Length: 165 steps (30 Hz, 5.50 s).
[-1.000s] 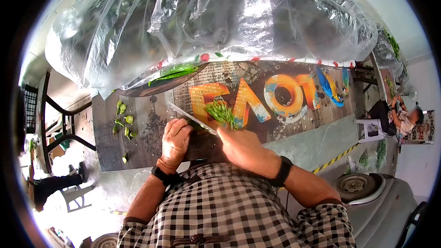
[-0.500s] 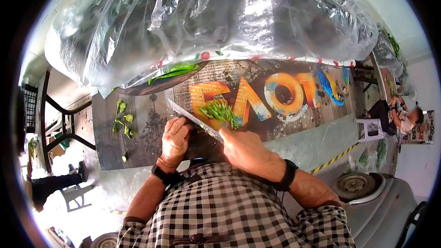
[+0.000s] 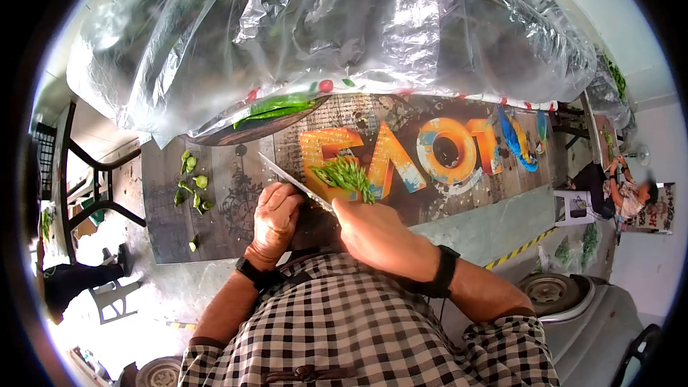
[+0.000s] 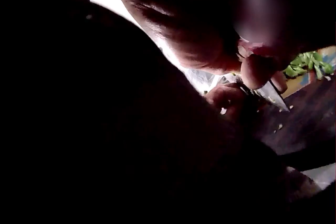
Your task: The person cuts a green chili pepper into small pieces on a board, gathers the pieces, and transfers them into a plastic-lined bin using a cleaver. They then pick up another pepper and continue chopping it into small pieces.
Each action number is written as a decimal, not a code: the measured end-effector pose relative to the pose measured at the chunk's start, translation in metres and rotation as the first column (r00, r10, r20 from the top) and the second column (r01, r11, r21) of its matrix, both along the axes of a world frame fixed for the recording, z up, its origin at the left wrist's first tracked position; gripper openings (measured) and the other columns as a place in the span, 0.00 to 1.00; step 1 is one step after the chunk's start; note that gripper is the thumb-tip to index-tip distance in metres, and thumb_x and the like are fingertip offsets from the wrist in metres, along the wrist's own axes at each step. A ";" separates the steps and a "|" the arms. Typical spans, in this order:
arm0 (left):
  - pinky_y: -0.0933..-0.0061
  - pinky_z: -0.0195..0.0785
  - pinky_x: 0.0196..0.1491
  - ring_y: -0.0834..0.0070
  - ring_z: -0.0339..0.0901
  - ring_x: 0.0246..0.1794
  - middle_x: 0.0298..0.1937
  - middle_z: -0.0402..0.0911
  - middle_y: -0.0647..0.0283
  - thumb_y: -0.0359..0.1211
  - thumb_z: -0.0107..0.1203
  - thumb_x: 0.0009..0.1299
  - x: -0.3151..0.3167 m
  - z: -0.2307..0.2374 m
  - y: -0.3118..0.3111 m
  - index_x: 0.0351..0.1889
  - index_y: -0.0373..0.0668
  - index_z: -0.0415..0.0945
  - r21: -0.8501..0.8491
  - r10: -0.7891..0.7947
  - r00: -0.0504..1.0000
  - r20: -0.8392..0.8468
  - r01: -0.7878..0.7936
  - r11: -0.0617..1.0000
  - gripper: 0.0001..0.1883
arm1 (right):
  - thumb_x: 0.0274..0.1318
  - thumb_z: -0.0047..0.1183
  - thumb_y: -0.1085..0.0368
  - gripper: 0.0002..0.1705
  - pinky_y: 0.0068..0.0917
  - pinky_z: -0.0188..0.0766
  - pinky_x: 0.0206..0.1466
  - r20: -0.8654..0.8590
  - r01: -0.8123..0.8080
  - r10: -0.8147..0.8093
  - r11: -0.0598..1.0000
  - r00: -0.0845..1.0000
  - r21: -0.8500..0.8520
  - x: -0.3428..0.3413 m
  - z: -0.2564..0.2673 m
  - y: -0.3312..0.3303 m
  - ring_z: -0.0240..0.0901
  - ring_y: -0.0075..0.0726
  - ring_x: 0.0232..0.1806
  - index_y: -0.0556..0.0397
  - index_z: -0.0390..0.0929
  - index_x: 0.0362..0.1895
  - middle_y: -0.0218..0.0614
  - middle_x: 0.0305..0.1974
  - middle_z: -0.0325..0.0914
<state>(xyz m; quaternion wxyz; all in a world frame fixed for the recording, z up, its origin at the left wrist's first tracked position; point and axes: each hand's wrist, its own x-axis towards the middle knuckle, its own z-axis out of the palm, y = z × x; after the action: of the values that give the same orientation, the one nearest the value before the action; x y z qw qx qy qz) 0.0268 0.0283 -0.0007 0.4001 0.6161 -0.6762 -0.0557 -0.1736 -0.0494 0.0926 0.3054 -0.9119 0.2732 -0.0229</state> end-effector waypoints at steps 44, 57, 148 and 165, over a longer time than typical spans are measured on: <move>0.62 0.72 0.51 0.57 0.75 0.49 0.42 0.79 0.60 0.17 0.58 0.49 0.001 0.003 0.001 0.34 0.41 0.81 -0.005 0.008 0.999 -0.040 -0.008 1.000 0.15 | 0.51 0.52 0.71 0.14 0.40 0.66 0.22 0.018 -0.082 0.084 0.992 0.996 -0.099 -0.005 -0.005 0.005 0.71 0.49 0.20 0.62 0.64 0.41 0.41 0.21 0.70; 0.62 0.73 0.50 0.57 0.75 0.47 0.42 0.78 0.61 0.17 0.57 0.50 0.001 -0.001 0.000 0.34 0.42 0.80 -0.024 0.004 0.999 -0.041 -0.005 1.000 0.14 | 0.53 0.50 0.73 0.13 0.44 0.64 0.21 0.165 0.014 0.014 0.986 0.986 -0.164 0.025 -0.034 0.000 0.72 0.52 0.19 0.63 0.65 0.42 0.44 0.19 0.71; 0.63 0.71 0.51 0.59 0.73 0.48 0.44 0.76 0.62 0.19 0.56 0.53 0.015 -0.002 0.008 0.36 0.41 0.79 -0.052 0.000 1.000 0.003 0.000 0.999 0.13 | 0.54 0.50 0.72 0.14 0.46 0.64 0.21 -0.015 0.064 -0.064 0.997 0.998 -0.033 -0.027 -0.020 0.012 0.70 0.57 0.20 0.62 0.62 0.43 0.45 0.18 0.70; 0.62 0.73 0.48 0.57 0.76 0.46 0.41 0.79 0.60 0.17 0.58 0.48 0.015 -0.003 0.006 0.30 0.39 0.79 -0.038 0.045 0.998 -0.038 -0.047 0.998 0.12 | 0.55 0.51 0.70 0.12 0.47 0.66 0.21 -0.089 0.028 -0.026 0.999 0.996 0.020 -0.011 0.006 0.011 0.73 0.54 0.20 0.60 0.62 0.39 0.44 0.17 0.72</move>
<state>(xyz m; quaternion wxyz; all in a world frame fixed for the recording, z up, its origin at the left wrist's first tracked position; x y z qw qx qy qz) 0.0415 0.0343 -0.0034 0.4256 0.6225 -0.6553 -0.0446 -0.1849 -0.0385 0.0986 0.3022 -0.9050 0.2991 0.0163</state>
